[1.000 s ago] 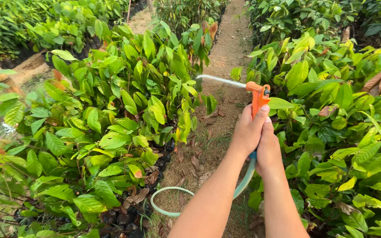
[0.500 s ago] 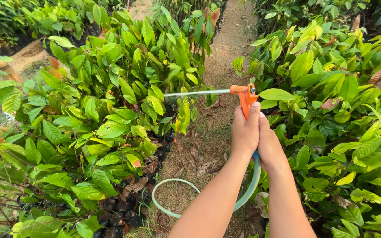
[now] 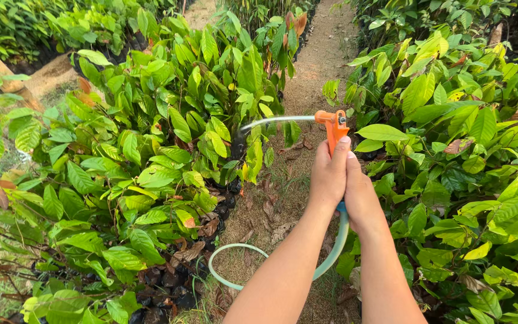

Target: The person waters several rows of young plants in black bags using a garden hose with a spray nozzle.

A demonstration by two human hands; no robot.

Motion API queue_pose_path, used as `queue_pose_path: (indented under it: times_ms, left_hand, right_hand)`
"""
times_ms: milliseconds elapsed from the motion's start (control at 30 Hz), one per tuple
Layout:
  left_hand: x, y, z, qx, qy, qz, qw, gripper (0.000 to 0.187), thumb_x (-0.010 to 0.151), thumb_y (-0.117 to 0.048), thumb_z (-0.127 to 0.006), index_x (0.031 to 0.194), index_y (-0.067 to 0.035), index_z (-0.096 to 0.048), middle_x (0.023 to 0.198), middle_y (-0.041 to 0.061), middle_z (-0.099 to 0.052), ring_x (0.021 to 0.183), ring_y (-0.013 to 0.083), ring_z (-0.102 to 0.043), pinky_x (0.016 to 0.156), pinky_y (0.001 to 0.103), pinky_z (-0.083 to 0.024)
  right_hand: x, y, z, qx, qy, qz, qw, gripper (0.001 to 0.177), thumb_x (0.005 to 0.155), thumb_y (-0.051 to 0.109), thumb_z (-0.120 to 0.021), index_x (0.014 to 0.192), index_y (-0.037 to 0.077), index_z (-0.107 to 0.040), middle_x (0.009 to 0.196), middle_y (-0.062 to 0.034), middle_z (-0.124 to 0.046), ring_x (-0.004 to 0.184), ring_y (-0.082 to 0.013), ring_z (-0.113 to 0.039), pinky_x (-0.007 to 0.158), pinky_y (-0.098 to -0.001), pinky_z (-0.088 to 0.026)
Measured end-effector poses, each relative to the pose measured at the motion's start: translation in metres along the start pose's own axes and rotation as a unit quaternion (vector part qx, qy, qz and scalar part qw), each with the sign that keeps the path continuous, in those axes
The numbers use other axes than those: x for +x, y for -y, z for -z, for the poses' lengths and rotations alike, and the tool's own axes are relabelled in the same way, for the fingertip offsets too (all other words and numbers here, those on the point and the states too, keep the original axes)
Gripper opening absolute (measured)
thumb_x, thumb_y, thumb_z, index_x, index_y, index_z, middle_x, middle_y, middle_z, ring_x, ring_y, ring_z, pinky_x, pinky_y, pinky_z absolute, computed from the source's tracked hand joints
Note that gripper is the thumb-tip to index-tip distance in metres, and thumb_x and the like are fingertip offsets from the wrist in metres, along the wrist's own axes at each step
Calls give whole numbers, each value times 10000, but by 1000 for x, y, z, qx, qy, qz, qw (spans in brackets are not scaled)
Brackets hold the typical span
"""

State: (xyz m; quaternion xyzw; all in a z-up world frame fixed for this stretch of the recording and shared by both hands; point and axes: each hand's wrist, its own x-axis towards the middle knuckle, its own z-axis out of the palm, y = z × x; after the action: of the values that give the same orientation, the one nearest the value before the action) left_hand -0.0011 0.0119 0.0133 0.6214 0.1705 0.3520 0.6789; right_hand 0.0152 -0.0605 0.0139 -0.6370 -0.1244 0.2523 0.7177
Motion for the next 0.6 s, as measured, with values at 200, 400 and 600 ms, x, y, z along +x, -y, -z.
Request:
queue_pose_path:
  times_ms: [200,400,600]
  left_hand:
    - [11,-5,9,-43,-1,-12,999,446,934,-470,-544,1055,-43,-579,863,41,-589,778,126,-538,713,293,-454]
    - [15,-3,33,-21,-28,-20,999,436,934,-463,-537,1013,-36,-577,791,17,-555,706,112,-518,647,284,-445]
    - [18,-1,58,-69,-47,-14,996,433,939,-454,-542,1079,-46,-571,832,-2,-539,742,87,-496,677,260,-435]
  right_hand:
    - [0,8,-15,-4,5,17,1000,614,971,522,-350,1022,-4,-664,792,-44,-667,638,-108,-578,576,-281,-497]
    - [-3,9,-36,-56,24,46,997,597,978,505,-358,1007,1,-676,779,-52,-642,634,-121,-527,559,-297,-445]
    - [-4,6,-59,-38,70,39,996,583,972,512,-358,946,26,-678,727,-21,-632,593,-90,-521,525,-267,-440]
